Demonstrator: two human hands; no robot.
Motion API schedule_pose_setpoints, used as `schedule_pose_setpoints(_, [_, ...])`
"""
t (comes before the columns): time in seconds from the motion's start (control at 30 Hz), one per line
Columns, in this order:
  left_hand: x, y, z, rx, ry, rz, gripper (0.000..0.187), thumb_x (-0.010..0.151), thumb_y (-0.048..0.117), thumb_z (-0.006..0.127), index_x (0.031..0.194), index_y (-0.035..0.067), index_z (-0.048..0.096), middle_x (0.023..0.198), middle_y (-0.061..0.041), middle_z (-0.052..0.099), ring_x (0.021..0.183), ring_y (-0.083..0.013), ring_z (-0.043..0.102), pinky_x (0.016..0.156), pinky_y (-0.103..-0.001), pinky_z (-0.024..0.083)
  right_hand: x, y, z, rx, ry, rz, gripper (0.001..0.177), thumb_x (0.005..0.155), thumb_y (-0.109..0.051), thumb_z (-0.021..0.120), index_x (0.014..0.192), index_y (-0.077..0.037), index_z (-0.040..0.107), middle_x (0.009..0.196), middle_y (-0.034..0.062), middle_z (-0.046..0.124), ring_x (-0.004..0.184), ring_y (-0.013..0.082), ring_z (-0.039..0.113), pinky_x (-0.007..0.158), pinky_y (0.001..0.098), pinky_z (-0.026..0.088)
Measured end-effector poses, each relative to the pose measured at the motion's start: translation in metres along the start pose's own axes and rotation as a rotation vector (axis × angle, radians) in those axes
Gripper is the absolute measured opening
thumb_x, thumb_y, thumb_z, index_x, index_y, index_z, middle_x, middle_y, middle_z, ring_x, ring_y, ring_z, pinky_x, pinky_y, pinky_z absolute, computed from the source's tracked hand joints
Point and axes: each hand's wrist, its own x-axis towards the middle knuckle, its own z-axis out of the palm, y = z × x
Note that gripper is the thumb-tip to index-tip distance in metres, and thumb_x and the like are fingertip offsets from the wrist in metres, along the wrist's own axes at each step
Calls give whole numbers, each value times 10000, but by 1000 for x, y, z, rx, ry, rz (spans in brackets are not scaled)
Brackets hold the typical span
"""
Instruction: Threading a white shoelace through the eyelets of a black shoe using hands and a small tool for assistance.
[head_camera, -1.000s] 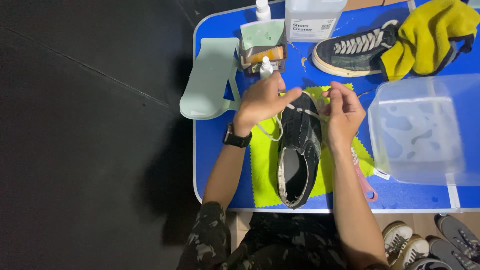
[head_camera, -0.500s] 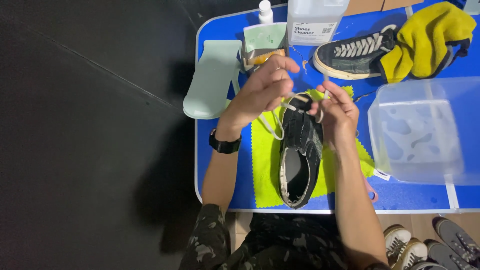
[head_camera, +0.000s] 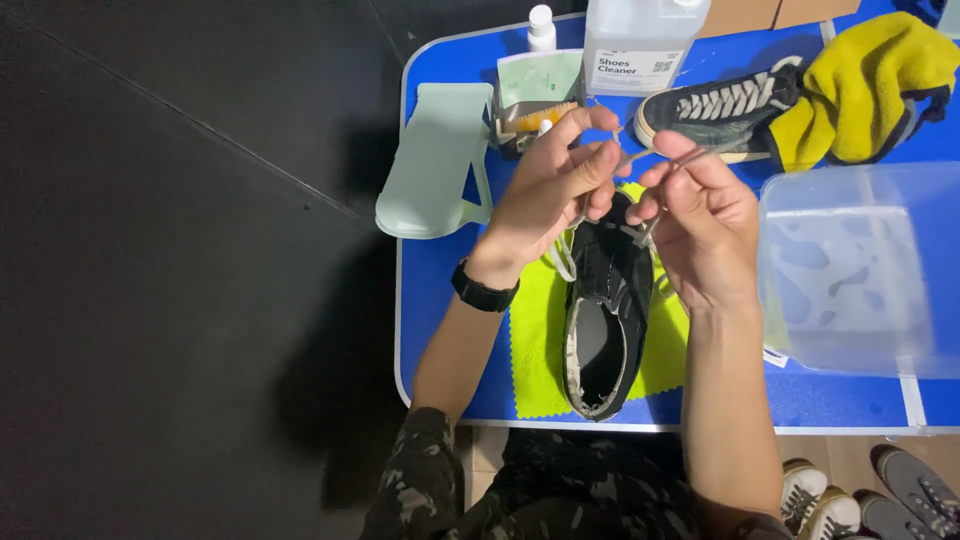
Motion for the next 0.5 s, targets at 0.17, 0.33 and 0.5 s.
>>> schedule_pose_setpoints(0.17, [12, -31, -14, -164, -64, 83, 458, 1019, 339, 721, 1329, 102, 481, 1021, -111, 618, 755, -92, 592, 668, -260, 521, 9, 10, -14, -87, 68, -100, 419, 1043, -265, 657, 1296, 67, 624, 836, 203, 669, 603, 195, 664, 666, 397, 635])
schedule_pose_setpoints(0.33, [12, -37, -9, -203, -87, 52, 476, 1024, 370, 718, 1351, 115, 484, 1039, -81, 603, 770, -86, 565, 692, -269, 516, 8, 1, 0, -156, 42, -146, 373, 1044, -223, 673, 1286, 56, 617, 761, 236, 642, 552, 224, 660, 600, 355, 618])
schedule_pose_setpoints(0.5, [11, -36, -8, -199, -37, 86, 492, 1038, 383, 687, 1377, 95, 476, 1030, -65, 582, 754, -80, 547, 666, -268, 527, 11, -3, 6, -330, -100, -243, 216, 1029, -179, 670, 1036, 35, 645, 1133, 227, 653, 1069, 255, 641, 929, 356, 558])
